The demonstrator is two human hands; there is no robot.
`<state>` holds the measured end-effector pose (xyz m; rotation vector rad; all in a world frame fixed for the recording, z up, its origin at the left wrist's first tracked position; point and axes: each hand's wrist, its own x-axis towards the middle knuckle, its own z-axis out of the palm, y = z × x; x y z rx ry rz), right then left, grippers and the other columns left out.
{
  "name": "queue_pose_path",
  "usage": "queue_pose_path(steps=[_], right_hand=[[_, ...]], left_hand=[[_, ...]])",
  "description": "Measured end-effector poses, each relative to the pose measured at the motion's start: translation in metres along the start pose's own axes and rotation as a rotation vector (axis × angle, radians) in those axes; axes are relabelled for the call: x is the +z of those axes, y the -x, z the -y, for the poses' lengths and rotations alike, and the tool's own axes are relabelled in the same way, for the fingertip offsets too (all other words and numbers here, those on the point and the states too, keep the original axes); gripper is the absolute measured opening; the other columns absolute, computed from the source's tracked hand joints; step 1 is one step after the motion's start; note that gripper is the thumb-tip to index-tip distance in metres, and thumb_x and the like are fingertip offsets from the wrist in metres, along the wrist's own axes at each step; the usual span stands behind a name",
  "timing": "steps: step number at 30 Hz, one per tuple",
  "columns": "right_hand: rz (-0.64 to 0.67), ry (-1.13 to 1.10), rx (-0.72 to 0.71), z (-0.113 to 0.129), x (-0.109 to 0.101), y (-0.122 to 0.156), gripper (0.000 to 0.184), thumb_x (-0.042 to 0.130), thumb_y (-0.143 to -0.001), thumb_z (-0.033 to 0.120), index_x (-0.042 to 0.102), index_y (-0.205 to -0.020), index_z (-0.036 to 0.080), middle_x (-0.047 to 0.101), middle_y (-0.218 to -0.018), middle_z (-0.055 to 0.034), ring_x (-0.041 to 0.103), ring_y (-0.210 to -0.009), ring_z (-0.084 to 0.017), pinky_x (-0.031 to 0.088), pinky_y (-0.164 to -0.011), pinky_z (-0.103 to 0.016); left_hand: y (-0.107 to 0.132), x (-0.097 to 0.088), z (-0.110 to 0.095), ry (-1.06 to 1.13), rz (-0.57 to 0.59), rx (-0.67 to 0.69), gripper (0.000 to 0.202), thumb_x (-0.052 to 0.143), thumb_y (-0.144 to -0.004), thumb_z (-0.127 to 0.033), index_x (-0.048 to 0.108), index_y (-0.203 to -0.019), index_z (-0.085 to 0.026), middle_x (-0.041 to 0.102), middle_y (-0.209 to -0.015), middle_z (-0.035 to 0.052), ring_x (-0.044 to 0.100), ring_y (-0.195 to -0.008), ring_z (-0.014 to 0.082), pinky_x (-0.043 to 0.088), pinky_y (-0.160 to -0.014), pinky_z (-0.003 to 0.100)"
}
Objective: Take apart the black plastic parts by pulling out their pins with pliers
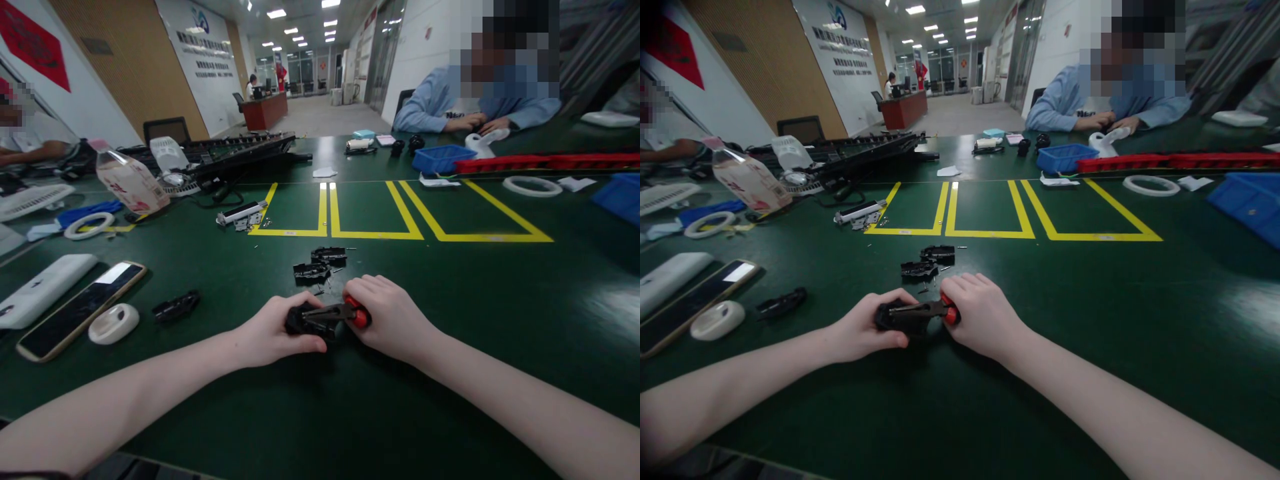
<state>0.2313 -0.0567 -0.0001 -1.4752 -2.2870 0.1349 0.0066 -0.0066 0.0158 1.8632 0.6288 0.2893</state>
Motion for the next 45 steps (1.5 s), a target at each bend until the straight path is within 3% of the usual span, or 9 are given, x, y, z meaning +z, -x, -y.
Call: queue_pose_path(steps=[6, 13, 20, 28, 32, 38, 45], right_hand=[[-0.01, 0.02, -0.004, -0.001, 0.001, -0.001, 0.009, 0.06, -0.076, 0.013, 0.054, -0.078, 0.019, 0.063, -0.077, -0.0035, 0.052, -0.07, -0.017, 0.038, -0.067, -0.031], [0.006, 0.02, -0.021, -0.002, 0.001, -0.001, 0.009, 0.06, -0.077, 0.014, 0.054, -0.079, 0.02, 0.065, -0.078, -0.0037, 0.055, -0.072, -0.018, 0.04, -0.068, -0.032], [-0.014, 0.04, -0.041, -0.003, 0.002, -0.001, 0.007, 0.061, -0.077, 0.016, 0.055, -0.08, 0.02, 0.065, -0.08, -0.0043, 0.056, -0.073, -0.019, 0.041, -0.069, -0.033], [-0.058, 0.034, -0.066, -0.006, 0.002, -0.001, 0.013, 0.062, -0.078, 0.017, 0.06, -0.09, 0.018, 0.068, -0.089, -0.0067, 0.06, -0.084, -0.022, 0.046, -0.075, -0.036], [-0.093, 0.035, -0.08, -0.007, 0.002, 0.0, 0.017, 0.062, -0.076, 0.016, 0.061, -0.093, 0.019, 0.069, -0.091, -0.0075, 0.062, -0.087, -0.023, 0.048, -0.077, -0.037], [-0.134, -0.003, -0.105, -0.012, 0.006, 0.001, 0.02, 0.062, -0.077, 0.019, 0.061, -0.098, 0.02, 0.07, -0.093, -0.007, 0.062, -0.089, -0.024, 0.05, -0.078, -0.039], [-0.185, -0.035, -0.089, -0.016, 0.009, 0.002, 0.022, 0.061, -0.078, 0.018, 0.06, -0.101, 0.02, 0.069, -0.094, -0.0063, 0.062, -0.09, -0.023, 0.05, -0.079, -0.04]], left_hand=[[-0.002, 0.0, 0.011, -0.001, -0.011, 0.05, 0.04, 0.074, -0.079, -0.043, 0.059, -0.104, -0.014, 0.062, -0.08, -0.0016, 0.052, -0.066, 0.0112, 0.04, -0.06, 0.023], [0.0, 0.001, -0.003, -0.024, -0.014, 0.047, 0.042, 0.07, -0.085, -0.03, 0.051, -0.121, -0.018, 0.07, -0.105, 0.0059, 0.067, -0.092, 0.0176, 0.051, -0.082, 0.03], [-0.002, 0.001, 0.003, -0.019, -0.015, 0.068, 0.045, 0.073, -0.082, -0.03, 0.053, -0.121, -0.019, 0.071, -0.11, 0.0068, 0.069, -0.097, 0.0189, 0.054, -0.085, 0.033], [-0.002, 0.0, 0.004, 0.003, -0.004, 0.028, 0.041, 0.074, -0.079, -0.041, 0.058, -0.106, -0.015, 0.066, -0.088, 0.0018, 0.058, -0.072, 0.0135, 0.045, -0.066, 0.025], [-0.002, -0.001, 0.009, 0.065, 0.037, 0.051, 0.038, 0.071, -0.082, -0.043, 0.058, -0.102, -0.014, 0.064, -0.082, 0.0008, 0.056, -0.067, 0.0124, 0.043, -0.062, 0.024], [-0.003, 0.0, 0.02, 0.375, 0.131, 0.099, 0.041, 0.063, -0.088, -0.05, 0.05, -0.106, -0.016, 0.067, -0.092, 0.0073, 0.067, -0.08, 0.0162, 0.054, -0.07, 0.028], [-0.005, 0.001, 0.023, 0.531, 0.153, 0.087, 0.044, 0.065, -0.085, -0.053, 0.046, -0.103, -0.017, 0.062, -0.089, 0.0035, 0.064, -0.076, 0.0126, 0.055, -0.07, 0.027]])
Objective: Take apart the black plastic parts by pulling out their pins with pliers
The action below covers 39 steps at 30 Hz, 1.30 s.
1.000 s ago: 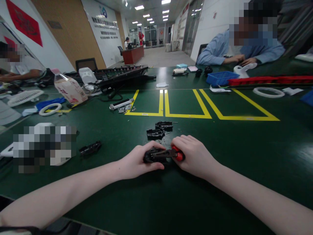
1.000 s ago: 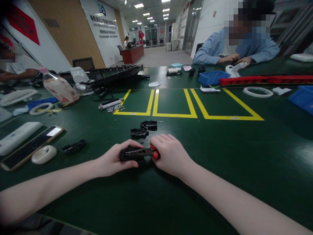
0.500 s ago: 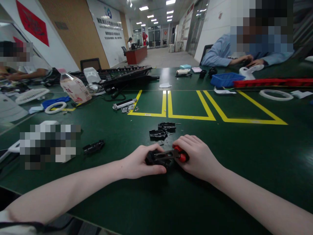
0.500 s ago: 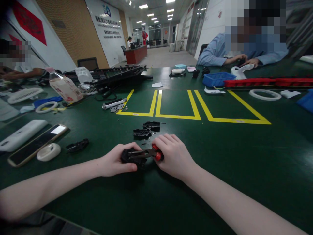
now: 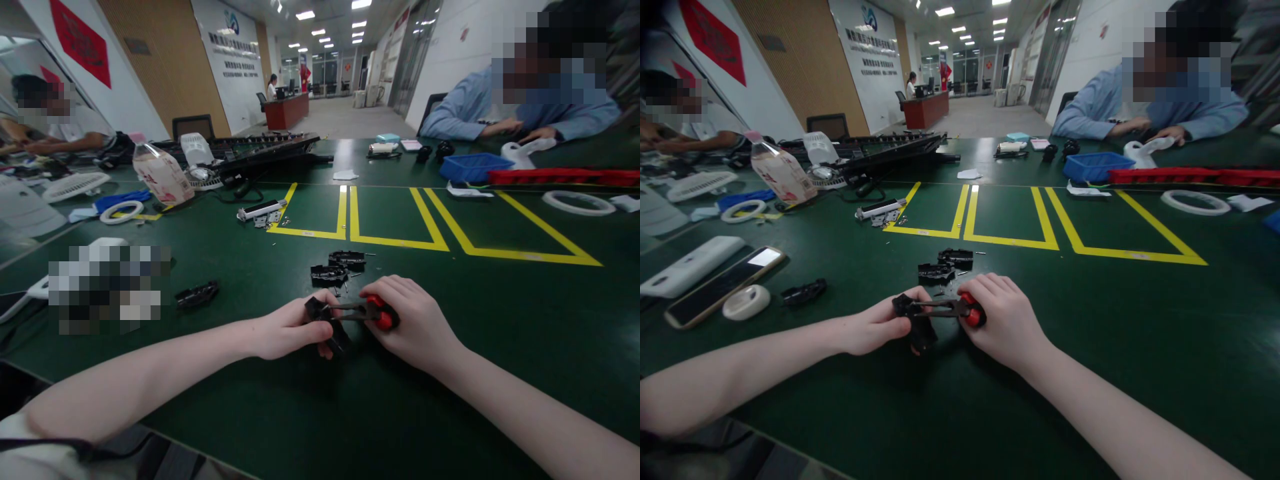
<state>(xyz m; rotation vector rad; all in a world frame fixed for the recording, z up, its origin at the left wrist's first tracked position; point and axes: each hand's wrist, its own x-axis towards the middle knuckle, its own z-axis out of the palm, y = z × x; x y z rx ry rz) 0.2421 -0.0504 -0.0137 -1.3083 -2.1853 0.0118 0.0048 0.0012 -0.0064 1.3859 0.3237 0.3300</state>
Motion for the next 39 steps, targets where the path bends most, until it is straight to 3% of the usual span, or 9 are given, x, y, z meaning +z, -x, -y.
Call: queue_pose_path(steps=[16, 29, 35, 39], right_hand=[[0.005, 0.023, -0.009, 0.0003, -0.0009, -0.002, 0.015, 0.061, -0.078, 0.02, 0.059, -0.093, 0.021, 0.068, -0.087, -0.0049, 0.061, -0.083, -0.022, 0.047, -0.072, -0.036], [0.042, 0.007, 0.0, 0.0022, -0.0014, -0.0013, 0.009, 0.059, -0.077, 0.017, 0.053, -0.081, 0.022, 0.062, -0.076, -0.0027, 0.055, -0.069, -0.018, 0.041, -0.061, -0.031], [0.066, -0.031, 0.03, 0.0027, -0.0019, -0.0022, 0.008, 0.059, -0.078, 0.017, 0.053, -0.081, 0.022, 0.062, -0.076, -0.0031, 0.054, -0.069, -0.018, 0.042, -0.061, -0.031], [0.055, -0.045, 0.03, 0.0021, -0.0018, -0.0019, 0.009, 0.059, -0.078, 0.017, 0.053, -0.083, 0.022, 0.062, -0.077, -0.0037, 0.055, -0.07, -0.018, 0.043, -0.062, -0.031]], left_hand=[[-0.0007, -0.0004, -0.0052, -0.256, 0.028, 0.081, 0.037, 0.058, -0.091, -0.051, 0.051, -0.098, -0.015, 0.052, -0.089, 0.0023, 0.059, -0.076, 0.014, 0.054, -0.067, 0.028], [-0.0006, -0.0021, -0.0038, -0.234, 0.046, 0.071, 0.038, 0.06, -0.089, -0.05, 0.051, -0.101, -0.015, 0.058, -0.09, 0.0043, 0.061, -0.078, 0.0154, 0.053, -0.069, 0.029], [0.0008, -0.0019, -0.0049, -0.079, 0.028, 0.021, 0.033, 0.067, -0.088, -0.035, 0.053, -0.111, -0.017, 0.063, -0.1, 0.0056, 0.064, -0.086, 0.0142, 0.053, -0.075, 0.028], [-0.001, -0.003, -0.0037, -0.02, -0.022, 0.007, 0.038, 0.073, -0.083, -0.037, 0.056, -0.11, -0.016, 0.065, -0.095, 0.0046, 0.064, -0.081, 0.0135, 0.054, -0.073, 0.026]])
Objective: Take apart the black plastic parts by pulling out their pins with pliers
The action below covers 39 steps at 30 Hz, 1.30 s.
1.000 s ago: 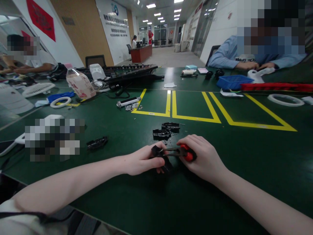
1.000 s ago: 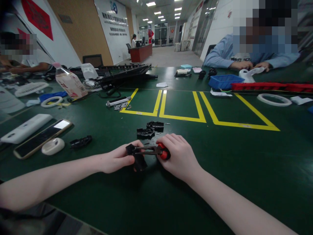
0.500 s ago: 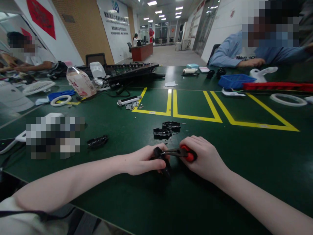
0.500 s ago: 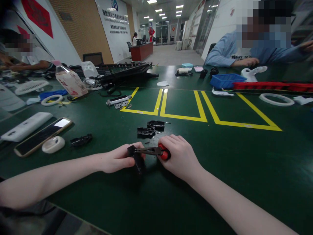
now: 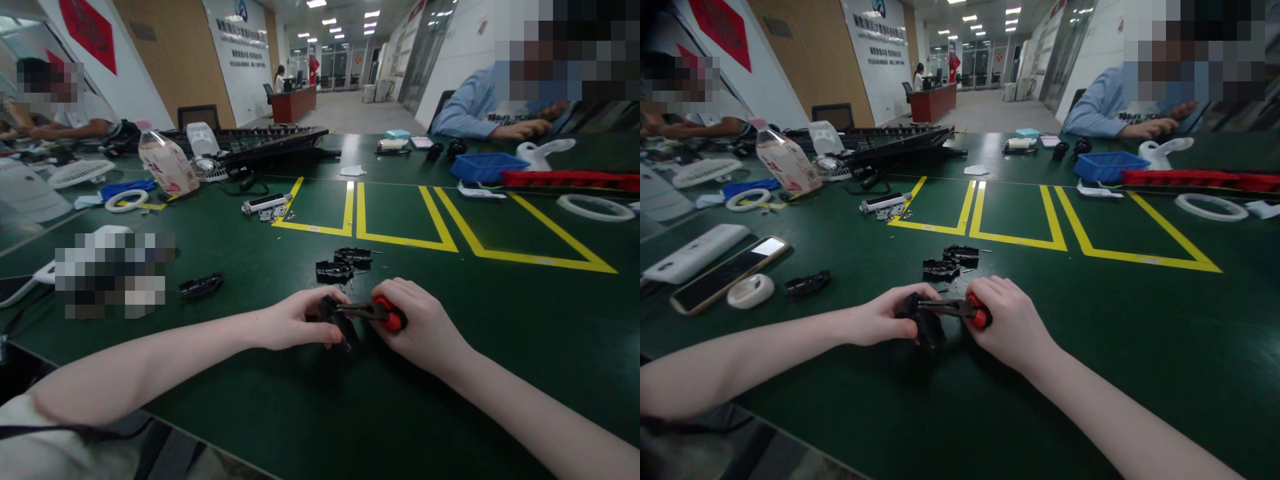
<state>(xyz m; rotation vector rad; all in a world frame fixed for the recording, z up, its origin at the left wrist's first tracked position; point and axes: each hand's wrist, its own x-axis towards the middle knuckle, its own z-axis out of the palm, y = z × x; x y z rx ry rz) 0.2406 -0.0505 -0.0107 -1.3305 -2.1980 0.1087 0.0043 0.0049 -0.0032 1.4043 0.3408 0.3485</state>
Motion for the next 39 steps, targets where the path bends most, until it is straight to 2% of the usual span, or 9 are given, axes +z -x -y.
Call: queue_pose_path(steps=[5, 15, 20, 24, 27, 29, 32, 34, 39], right_hand=[[0.004, 0.013, 0.016, -0.001, 0.0, 0.001, 0.01, 0.06, -0.077, 0.018, 0.054, -0.084, 0.021, 0.062, -0.078, -0.0037, 0.055, -0.069, -0.018, 0.042, -0.06, -0.03], [-0.012, 0.013, 0.001, -0.002, 0.0, 0.002, 0.01, 0.061, -0.077, 0.019, 0.055, -0.085, 0.021, 0.062, -0.078, -0.0035, 0.057, -0.07, -0.019, 0.044, -0.061, -0.031], [-0.015, 0.014, 0.006, -0.002, 0.001, 0.001, 0.01, 0.06, -0.077, 0.017, 0.055, -0.085, 0.021, 0.062, -0.078, -0.0037, 0.057, -0.07, -0.019, 0.045, -0.061, -0.031], [-0.015, 0.021, 0.03, -0.003, 0.001, 0.001, 0.01, 0.06, -0.077, 0.018, 0.054, -0.084, 0.022, 0.062, -0.077, -0.0035, 0.057, -0.068, -0.019, 0.044, -0.059, -0.03], [-0.016, 0.032, 0.044, -0.004, 0.0, 0.001, 0.009, 0.059, -0.077, 0.018, 0.054, -0.084, 0.022, 0.062, -0.077, -0.0037, 0.057, -0.069, -0.019, 0.044, -0.06, -0.031], [-0.016, 0.038, 0.054, -0.004, 0.0, 0.001, 0.009, 0.059, -0.077, 0.018, 0.054, -0.084, 0.022, 0.062, -0.078, -0.0042, 0.057, -0.07, -0.02, 0.045, -0.06, -0.031], [-0.022, 0.046, 0.071, -0.002, -0.001, 0.001, 0.007, 0.059, -0.078, 0.019, 0.054, -0.084, 0.021, 0.062, -0.078, -0.0044, 0.056, -0.069, -0.019, 0.044, -0.06, -0.031], [-0.023, 0.056, 0.077, 0.0, -0.002, 0.0, 0.006, 0.058, -0.078, 0.019, 0.054, -0.083, 0.021, 0.061, -0.077, -0.0043, 0.056, -0.068, -0.019, 0.044, -0.06, -0.031], [-0.03, 0.101, 0.086, 0.003, -0.003, -0.002, 0.006, 0.058, -0.077, 0.019, 0.054, -0.082, 0.021, 0.06, -0.074, -0.0039, 0.056, -0.066, -0.019, 0.043, -0.059, -0.031]], left_hand=[[-0.004, -0.003, 0.001, 0.031, -0.083, -0.002, 0.046, 0.077, -0.077, -0.045, 0.058, -0.106, -0.014, 0.064, -0.087, 0.0022, 0.061, -0.07, 0.0107, 0.052, -0.066, 0.024], [-0.004, -0.004, 0.002, 0.065, -0.022, 0.037, 0.04, 0.072, -0.081, -0.047, 0.057, -0.102, -0.016, 0.065, -0.09, 0.0027, 0.065, -0.081, 0.0135, 0.053, -0.07, 0.025], [-0.004, -0.005, 0.004, 0.056, 0.011, 0.072, 0.042, 0.069, -0.083, -0.048, 0.055, -0.104, -0.015, 0.065, -0.094, 0.0054, 0.066, -0.084, 0.0159, 0.054, -0.074, 0.029], [0.0, 0.001, 0.003, 0.073, 0.03, 0.053, 0.044, 0.073, -0.083, -0.037, 0.051, -0.117, -0.019, 0.064, -0.102, 0.0055, 0.067, -0.09, 0.0168, 0.054, -0.077, 0.031], [0.003, 0.009, -0.001, -0.001, 0.039, -0.001, 0.073, 0.079, -0.077, -0.022, 0.037, -0.137, -0.026, 0.062, -0.112, 0.0068, 0.065, -0.102, 0.0196, 0.053, -0.086, 0.036], [0.004, 0.013, -0.002, -0.056, 0.012, 0.01, 0.096, 0.08, -0.075, -0.02, 0.018, -0.147, -0.031, 0.06, -0.115, 0.0081, 0.064, -0.104, 0.0221, 0.054, -0.085, 0.039], [0.006, 0.017, 0.001, -0.145, -0.072, 0.068, 0.118, 0.083, -0.072, -0.024, -0.006, -0.148, -0.037, 0.057, -0.119, 0.0095, 0.066, -0.098, 0.0226, 0.057, -0.078, 0.037], [0.007, 0.02, 0.004, -0.218, -0.131, 0.095, 0.119, 0.084, -0.072, -0.028, -0.007, -0.148, -0.037, 0.057, -0.117, 0.0092, 0.066, -0.093, 0.0214, 0.057, -0.073, 0.034], [0.006, 0.027, 0.006, -0.319, -0.255, 0.136, 0.103, 0.082, -0.074, -0.035, 0.009, -0.146, -0.033, 0.057, -0.108, 0.006, 0.064, -0.079, 0.0158, 0.053, -0.062, 0.027]])
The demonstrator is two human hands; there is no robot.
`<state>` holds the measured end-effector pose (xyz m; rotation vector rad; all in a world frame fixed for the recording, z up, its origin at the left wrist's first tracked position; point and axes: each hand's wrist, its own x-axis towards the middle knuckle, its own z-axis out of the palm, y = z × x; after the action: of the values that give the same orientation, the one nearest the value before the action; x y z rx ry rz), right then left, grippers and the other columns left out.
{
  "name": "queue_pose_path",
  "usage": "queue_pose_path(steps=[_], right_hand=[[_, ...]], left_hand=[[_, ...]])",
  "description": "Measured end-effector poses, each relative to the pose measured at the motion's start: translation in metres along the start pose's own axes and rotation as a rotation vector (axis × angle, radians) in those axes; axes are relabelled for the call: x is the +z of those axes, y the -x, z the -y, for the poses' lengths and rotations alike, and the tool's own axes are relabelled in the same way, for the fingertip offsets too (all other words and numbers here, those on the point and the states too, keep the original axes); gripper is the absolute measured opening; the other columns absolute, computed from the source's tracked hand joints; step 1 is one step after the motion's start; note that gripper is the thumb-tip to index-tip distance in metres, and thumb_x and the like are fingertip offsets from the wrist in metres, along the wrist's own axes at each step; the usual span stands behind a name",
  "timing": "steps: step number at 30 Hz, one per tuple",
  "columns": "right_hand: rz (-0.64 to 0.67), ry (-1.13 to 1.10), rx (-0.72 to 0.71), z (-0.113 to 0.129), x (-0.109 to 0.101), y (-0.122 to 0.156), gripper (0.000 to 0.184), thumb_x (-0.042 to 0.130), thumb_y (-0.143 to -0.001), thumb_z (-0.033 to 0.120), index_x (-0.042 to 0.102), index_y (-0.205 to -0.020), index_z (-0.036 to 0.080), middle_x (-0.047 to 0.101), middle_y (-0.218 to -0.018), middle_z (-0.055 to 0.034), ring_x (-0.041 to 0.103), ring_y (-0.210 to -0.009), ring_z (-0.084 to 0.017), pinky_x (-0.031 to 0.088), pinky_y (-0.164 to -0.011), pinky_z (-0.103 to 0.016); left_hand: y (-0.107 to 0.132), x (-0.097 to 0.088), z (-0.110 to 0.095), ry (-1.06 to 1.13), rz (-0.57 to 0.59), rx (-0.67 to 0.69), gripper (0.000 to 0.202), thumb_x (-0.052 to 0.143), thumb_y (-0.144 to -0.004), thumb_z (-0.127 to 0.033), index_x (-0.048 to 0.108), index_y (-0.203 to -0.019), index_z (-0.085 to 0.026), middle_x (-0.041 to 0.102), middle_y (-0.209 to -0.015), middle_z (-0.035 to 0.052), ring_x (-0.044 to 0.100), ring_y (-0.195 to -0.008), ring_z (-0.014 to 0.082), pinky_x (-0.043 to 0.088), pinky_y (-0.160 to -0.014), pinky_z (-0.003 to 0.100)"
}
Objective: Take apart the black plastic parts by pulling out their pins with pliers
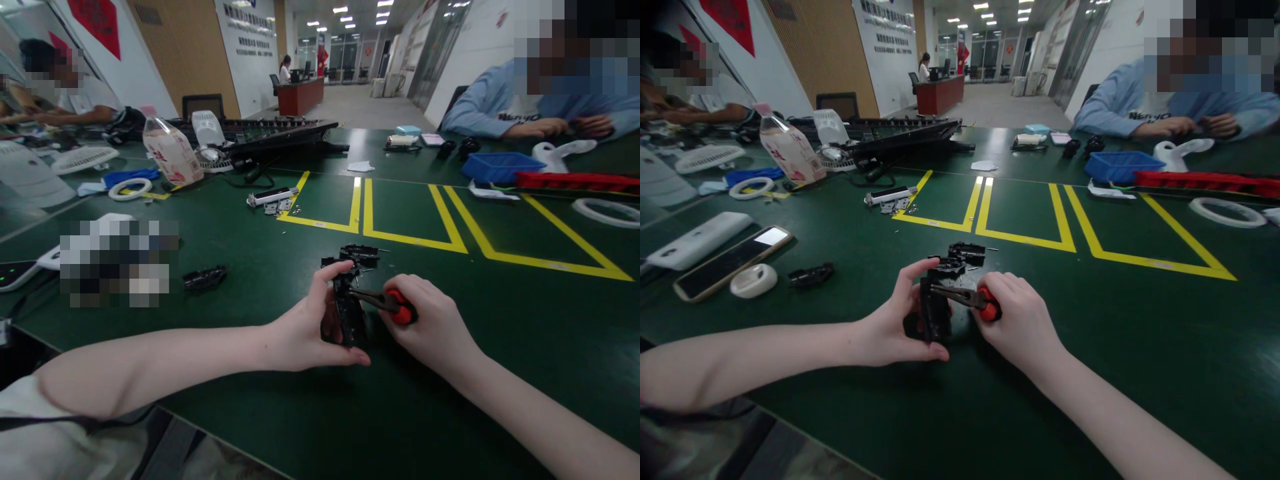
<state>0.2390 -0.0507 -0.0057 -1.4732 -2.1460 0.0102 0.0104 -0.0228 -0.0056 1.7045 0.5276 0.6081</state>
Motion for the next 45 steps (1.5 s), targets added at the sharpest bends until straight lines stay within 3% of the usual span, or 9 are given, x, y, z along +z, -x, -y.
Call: queue_pose_path(steps=[8, 16, 19, 22, 26, 36, 45], right_hand=[[0.022, -0.017, 0.014, 0.0, 0.0, -0.001, 0.008, 0.059, -0.077, 0.02, 0.055, -0.083, 0.021, 0.062, -0.076, -0.0048, 0.058, -0.067, -0.02, 0.045, -0.059, -0.031], [0.01, 0.021, -0.048, -0.003, -0.003, -0.001, 0.007, 0.058, -0.077, 0.019, 0.054, -0.082, 0.021, 0.062, -0.075, -0.0051, 0.057, -0.067, -0.02, 0.044, -0.059, -0.032], [0.022, 0.0, -0.03, -0.002, -0.003, -0.001, 0.007, 0.058, -0.077, 0.019, 0.054, -0.082, 0.021, 0.062, -0.076, -0.0048, 0.057, -0.067, -0.02, 0.045, -0.059, -0.032], [0.039, -0.02, -0.01, -0.002, -0.002, 0.0, 0.007, 0.058, -0.077, 0.02, 0.055, -0.083, 0.021, 0.062, -0.076, -0.0042, 0.058, -0.068, -0.02, 0.045, -0.059, -0.031], [0.051, -0.002, -0.007, -0.003, 0.0, -0.001, 0.007, 0.058, -0.077, 0.02, 0.054, -0.082, 0.022, 0.061, -0.075, -0.0039, 0.057, -0.067, -0.019, 0.044, -0.058, -0.031], [0.124, -0.005, 0.042, -0.002, -0.003, -0.002, 0.007, 0.058, -0.076, 0.02, 0.053, -0.079, 0.023, 0.061, -0.073, -0.0032, 0.056, -0.065, -0.019, 0.042, -0.056, -0.03], [0.099, 0.041, -0.016, -0.003, -0.002, -0.003, 0.007, 0.058, -0.076, 0.018, 0.054, -0.081, 0.021, 0.062, -0.076, -0.0044, 0.055, -0.068, -0.02, 0.042, -0.059, -0.031]], left_hand=[[-0.003, -0.001, -0.01, -0.071, -0.048, -0.074, 0.083, 0.085, -0.068, -0.039, 0.036, -0.133, -0.023, 0.06, -0.094, 0.0035, 0.064, -0.075, 0.0174, 0.053, -0.062, 0.028], [-0.003, -0.003, -0.012, -0.062, -0.007, -0.048, 0.075, 0.085, -0.066, -0.036, 0.044, -0.127, -0.019, 0.065, -0.106, 0.0084, 0.069, -0.089, 0.0229, 0.057, -0.083, 0.039], [-0.003, -0.005, -0.011, -0.068, 0.011, -0.02, 0.078, 0.084, -0.068, -0.037, 0.043, -0.132, -0.02, 0.067, -0.11, 0.0097, 0.066, -0.106, 0.0287, 0.056, -0.091, 0.042], [-0.004, -0.006, -0.011, -0.072, 0.026, -0.025, 0.081, 0.084, -0.069, -0.037, 0.041, -0.136, -0.021, 0.066, -0.114, 0.0106, 0.065, -0.11, 0.0297, 0.054, -0.094, 0.044], [-0.004, -0.006, -0.009, -0.096, 0.004, -0.046, 0.079, 0.085, -0.067, -0.038, 0.043, -0.131, -0.019, 0.065, -0.118, 0.0124, 0.068, -0.098, 0.0258, 0.056, -0.089, 0.042], [-0.005, -0.006, -0.008, -0.116, 0.005, -0.082, 0.08, 0.085, -0.066, -0.038, 0.041, -0.13, -0.018, 0.067, -0.095, 0.0064, 0.069, -0.079, 0.0213, 0.058, -0.07, 0.034], [-0.005, -0.007, -0.01, -0.129, 0.025, -0.071, 0.077, 0.084, -0.067, -0.039, 0.043, -0.129, -0.018, 0.062, -0.121, 0.0147, 0.066, -0.099, 0.0261, 0.057, -0.085, 0.041]])
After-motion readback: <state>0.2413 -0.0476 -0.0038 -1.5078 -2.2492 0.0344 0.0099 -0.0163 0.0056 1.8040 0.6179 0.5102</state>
